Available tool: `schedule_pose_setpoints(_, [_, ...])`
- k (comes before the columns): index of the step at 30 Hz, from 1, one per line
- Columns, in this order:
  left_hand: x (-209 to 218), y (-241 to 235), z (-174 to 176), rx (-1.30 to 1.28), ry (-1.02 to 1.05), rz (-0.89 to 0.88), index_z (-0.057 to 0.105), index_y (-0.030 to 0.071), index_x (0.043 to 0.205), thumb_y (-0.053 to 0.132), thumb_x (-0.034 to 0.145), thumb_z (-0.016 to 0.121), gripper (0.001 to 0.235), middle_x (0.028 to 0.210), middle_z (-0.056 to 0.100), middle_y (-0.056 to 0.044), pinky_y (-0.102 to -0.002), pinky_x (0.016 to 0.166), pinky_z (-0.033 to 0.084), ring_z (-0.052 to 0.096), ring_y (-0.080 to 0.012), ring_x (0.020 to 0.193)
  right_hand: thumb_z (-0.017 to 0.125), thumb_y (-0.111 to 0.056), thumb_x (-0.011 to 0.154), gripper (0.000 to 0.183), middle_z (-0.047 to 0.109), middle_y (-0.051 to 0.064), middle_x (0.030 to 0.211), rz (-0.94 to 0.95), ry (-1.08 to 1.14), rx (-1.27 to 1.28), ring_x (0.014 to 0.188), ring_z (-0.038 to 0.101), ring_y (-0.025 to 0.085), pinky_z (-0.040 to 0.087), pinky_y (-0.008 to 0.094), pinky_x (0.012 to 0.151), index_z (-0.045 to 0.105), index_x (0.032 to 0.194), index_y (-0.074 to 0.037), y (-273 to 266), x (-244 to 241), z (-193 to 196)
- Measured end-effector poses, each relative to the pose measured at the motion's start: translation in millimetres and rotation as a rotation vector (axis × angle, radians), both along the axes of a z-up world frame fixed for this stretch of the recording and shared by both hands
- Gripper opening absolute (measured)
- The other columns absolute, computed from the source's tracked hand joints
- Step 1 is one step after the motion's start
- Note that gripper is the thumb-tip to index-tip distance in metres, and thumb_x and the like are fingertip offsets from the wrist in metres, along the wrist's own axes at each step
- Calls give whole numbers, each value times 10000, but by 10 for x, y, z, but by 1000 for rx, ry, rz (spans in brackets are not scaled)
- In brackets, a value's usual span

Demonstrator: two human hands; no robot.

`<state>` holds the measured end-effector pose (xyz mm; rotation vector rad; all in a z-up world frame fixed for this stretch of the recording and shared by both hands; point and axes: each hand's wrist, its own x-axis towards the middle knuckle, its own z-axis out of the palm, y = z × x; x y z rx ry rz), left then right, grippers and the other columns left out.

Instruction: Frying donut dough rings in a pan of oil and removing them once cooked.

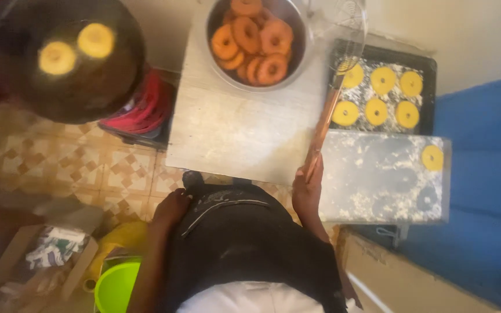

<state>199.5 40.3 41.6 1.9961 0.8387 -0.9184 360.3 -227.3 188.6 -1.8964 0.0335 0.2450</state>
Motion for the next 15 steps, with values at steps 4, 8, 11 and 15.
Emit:
schedule_pose_setpoints(4, [181, -123, 246, 55, -34, -137, 497, 87, 1239, 410, 881, 375, 498, 1145, 588, -206, -518, 927, 409, 553, -378, 1089, 411, -77, 848, 613, 423, 240, 1314, -242, 36, -482, 1114, 488, 433, 440, 541, 864, 198, 1420, -136, -143, 124, 141])
schedule_pose_setpoints(8, [271, -231, 199, 69, -55, -151, 515, 37, 1193, 383, 889, 399, 475, 1101, 593, -238, -525, 912, 409, 562, -400, 1064, 469, -23, 808, 658, 409, 193, 1340, -200, -261, -714, 1150, 452, 409, 416, 546, 874, 259, 1421, -140, -882, 548, -582])
schedule_pose_setpoints(11, [358, -307, 481, 27, -37, -194, 499, 21, 1200, 376, 893, 370, 486, 1134, 576, -236, -522, 912, 406, 549, -404, 1080, 492, -33, 836, 634, 382, 118, 1383, -175, -327, -862, 1138, 463, 368, 442, 543, 829, 283, 1424, -144, -1073, 689, -867])
schedule_pose_setpoints(15, [423, -353, 549, 35, -46, -173, 521, 32, 1189, 399, 878, 382, 501, 1128, 585, -233, -546, 917, 398, 549, -412, 1072, 459, -124, 841, 606, 374, 57, 1397, -155, -353, -962, 1051, 498, 351, 508, 516, 754, 276, 1414, -201, -1157, 961, -1200])
